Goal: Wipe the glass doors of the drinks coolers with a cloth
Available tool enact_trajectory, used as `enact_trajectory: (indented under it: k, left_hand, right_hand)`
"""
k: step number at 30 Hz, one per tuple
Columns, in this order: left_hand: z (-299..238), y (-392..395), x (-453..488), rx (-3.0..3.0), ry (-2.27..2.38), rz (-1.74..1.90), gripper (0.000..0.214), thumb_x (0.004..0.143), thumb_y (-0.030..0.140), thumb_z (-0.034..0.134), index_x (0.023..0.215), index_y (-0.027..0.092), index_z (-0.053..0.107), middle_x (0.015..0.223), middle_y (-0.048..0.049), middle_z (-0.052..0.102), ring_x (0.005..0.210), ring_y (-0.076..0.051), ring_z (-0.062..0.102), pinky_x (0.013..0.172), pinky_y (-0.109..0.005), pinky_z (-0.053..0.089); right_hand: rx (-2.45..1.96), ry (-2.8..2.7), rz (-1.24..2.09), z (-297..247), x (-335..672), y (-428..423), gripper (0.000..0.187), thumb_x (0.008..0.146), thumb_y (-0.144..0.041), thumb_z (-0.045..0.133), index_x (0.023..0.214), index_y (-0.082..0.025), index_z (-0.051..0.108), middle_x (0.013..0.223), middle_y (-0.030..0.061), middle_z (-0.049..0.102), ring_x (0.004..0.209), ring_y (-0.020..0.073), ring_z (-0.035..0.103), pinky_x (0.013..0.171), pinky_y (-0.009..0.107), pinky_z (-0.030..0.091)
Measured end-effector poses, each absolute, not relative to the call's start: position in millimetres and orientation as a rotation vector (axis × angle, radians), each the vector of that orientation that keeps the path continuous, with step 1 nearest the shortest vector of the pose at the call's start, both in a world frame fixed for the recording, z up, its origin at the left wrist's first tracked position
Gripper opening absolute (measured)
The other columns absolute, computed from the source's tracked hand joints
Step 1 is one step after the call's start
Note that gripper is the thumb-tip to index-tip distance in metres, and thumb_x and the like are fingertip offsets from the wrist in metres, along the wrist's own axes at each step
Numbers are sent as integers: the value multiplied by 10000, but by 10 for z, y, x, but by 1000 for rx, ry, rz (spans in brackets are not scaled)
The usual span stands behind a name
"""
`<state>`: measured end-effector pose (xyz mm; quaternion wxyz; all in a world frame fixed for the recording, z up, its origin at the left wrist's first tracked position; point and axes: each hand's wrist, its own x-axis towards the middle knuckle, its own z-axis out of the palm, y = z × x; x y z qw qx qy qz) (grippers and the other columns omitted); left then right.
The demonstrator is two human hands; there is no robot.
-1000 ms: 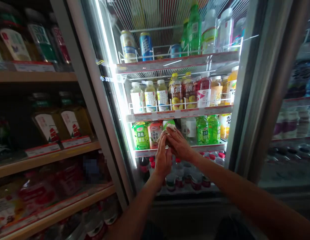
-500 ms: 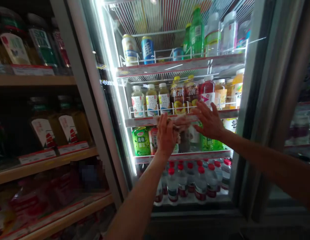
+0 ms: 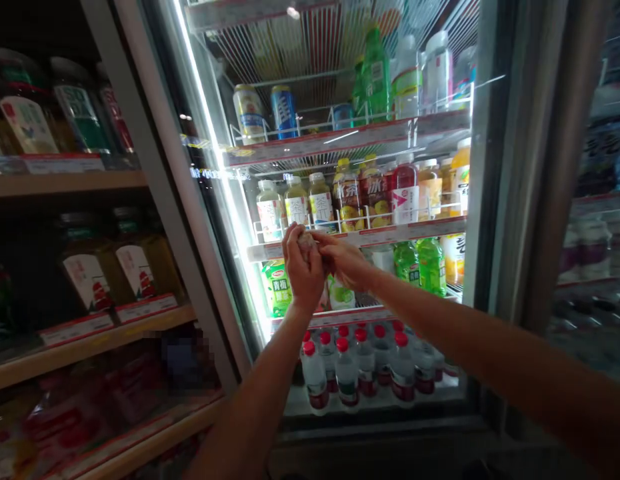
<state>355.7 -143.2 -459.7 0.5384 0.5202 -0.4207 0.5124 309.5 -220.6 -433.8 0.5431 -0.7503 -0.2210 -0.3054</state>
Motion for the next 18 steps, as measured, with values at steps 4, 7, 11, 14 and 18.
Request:
enact_trajectory:
  k: [4,7,11,14,18]
  left_hand:
    - [-4359,-984,4062,1360,-1137,1483,316,870,186,397,1162,159,514,1195,-101,561,1208,-184,469,1070,-381,350]
    - [-4262,-718,4345,1405,-896,1627,368,881,191,377,1223,113,487,1331,-143,460,1327,-220,323,1130,-430,237]
    - [-4461,-958,4238,1480,-982,1739,517,873,334,456,1331,108,374,1447,-166,311,1377,-292,206,1132,-514,183]
    - [-4701,-1334,3983,1483,-1287,1843,481,846,352,519,1287,180,434,1448,-129,322,1380,-312,198,1109,-534,234]
    - [-4616,-1268,4047,1479,-1547,1862,357,862,212,496,1216,258,506,1372,-57,441,1370,-240,262,1101,-464,296]
  right_hand:
    - [-2342,-604,-1288,-3978,2754,-2478,385,842,-220,384,1191,-208,548,1183,49,615,1133,191,534,997,471,430]
    - [-2629,-491,-1872,-3808,2479,-2888,401,848,-223,402,1234,-240,510,1382,6,456,1347,224,305,1123,557,176]
    - [-2771,-305,-2143,-3951,2418,-3444,494,861,-246,395,1352,-292,380,1495,-5,287,1392,235,218,1135,539,123]
    - [-2828,-299,-2178,-4141,2496,-3638,561,857,-255,408,1400,-331,289,1526,-19,209,1399,228,203,1138,522,138]
    - [-2830,-324,-2252,-4197,2523,-3661,545,864,-235,396,1395,-317,304,1523,-7,221,1398,217,211,1137,500,162]
